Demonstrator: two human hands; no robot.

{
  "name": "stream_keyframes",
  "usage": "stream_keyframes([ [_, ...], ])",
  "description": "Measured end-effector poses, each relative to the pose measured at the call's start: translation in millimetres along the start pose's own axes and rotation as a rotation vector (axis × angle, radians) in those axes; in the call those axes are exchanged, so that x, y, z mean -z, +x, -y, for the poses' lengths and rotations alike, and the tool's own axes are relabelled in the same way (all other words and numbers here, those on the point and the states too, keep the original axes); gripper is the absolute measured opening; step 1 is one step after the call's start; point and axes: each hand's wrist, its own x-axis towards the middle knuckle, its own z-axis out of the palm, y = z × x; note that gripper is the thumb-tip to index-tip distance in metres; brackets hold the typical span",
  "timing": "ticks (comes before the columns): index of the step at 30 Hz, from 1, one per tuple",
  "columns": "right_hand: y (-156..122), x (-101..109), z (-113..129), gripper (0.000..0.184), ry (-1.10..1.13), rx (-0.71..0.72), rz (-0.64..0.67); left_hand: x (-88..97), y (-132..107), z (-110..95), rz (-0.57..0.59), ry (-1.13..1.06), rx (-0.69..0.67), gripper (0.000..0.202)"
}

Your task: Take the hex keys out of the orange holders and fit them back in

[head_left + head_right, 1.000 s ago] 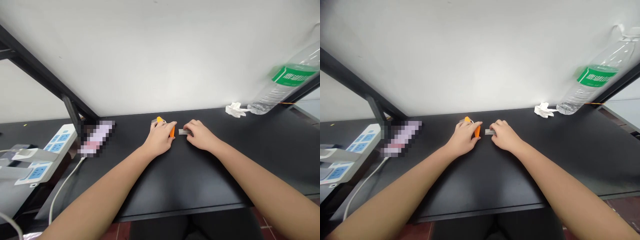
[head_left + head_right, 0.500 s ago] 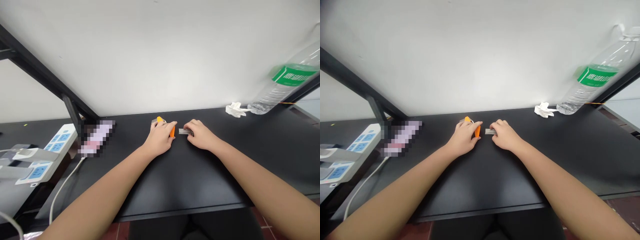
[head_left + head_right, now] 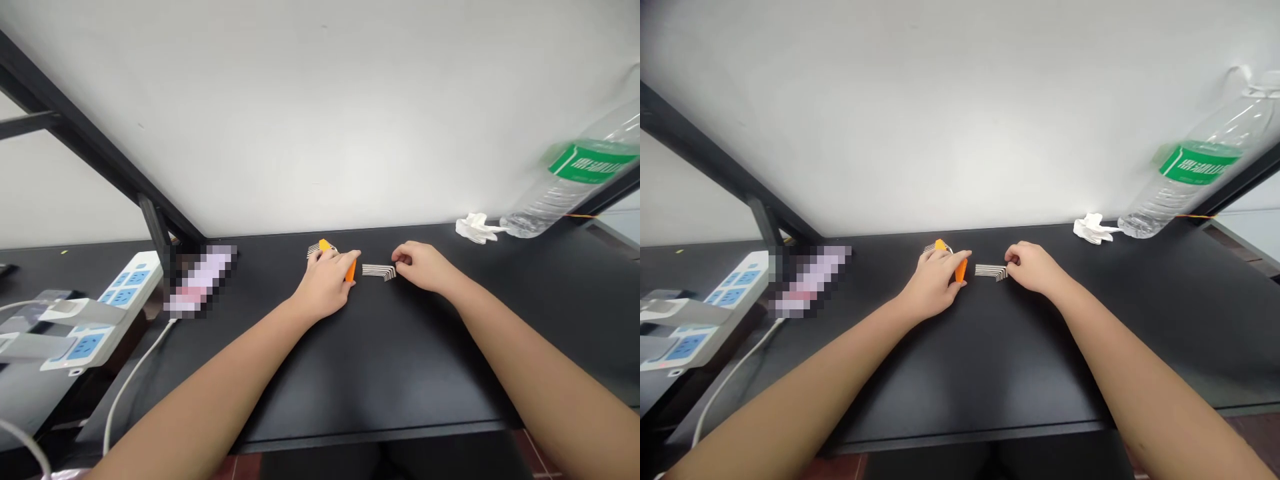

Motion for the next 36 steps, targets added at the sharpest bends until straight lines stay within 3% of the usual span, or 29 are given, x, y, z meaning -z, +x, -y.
stream_keyframes([
  [13, 2, -1, 0, 0.012, -0.021, -0.024, 0.033, 0.7, -1, -1, 0.002, -0.047, 0.005, 0.06],
  [18, 1, 0, -6, 0.009, -0.162, -0.111, -0.055, -1.0, -1, 0, 0.004, -0.091, 0.025, 0.062],
  [24, 0, 3, -13, 0.017, -0.121, 0.015, 0.031, 2.0, 1, 1, -0.015, -0.203, 0.073, 0.062],
  [30, -1, 11, -12, 0.007, -0.191, -0.215, 0.08, 0.6, 1, 3, -0.012, -0.256, 0.085, 0.064],
  [32, -2, 13, -10, 0.008, -0.085, -0.178, 0.023, -0.2, 1, 3, -0.009, -0.258, 0.093, 0.064],
  [36, -5, 11, 1, 0.011, 0.14, 0.056, -0.167, -1.0, 1, 3, -0.014, -0.254, 0.101, 0.065],
])
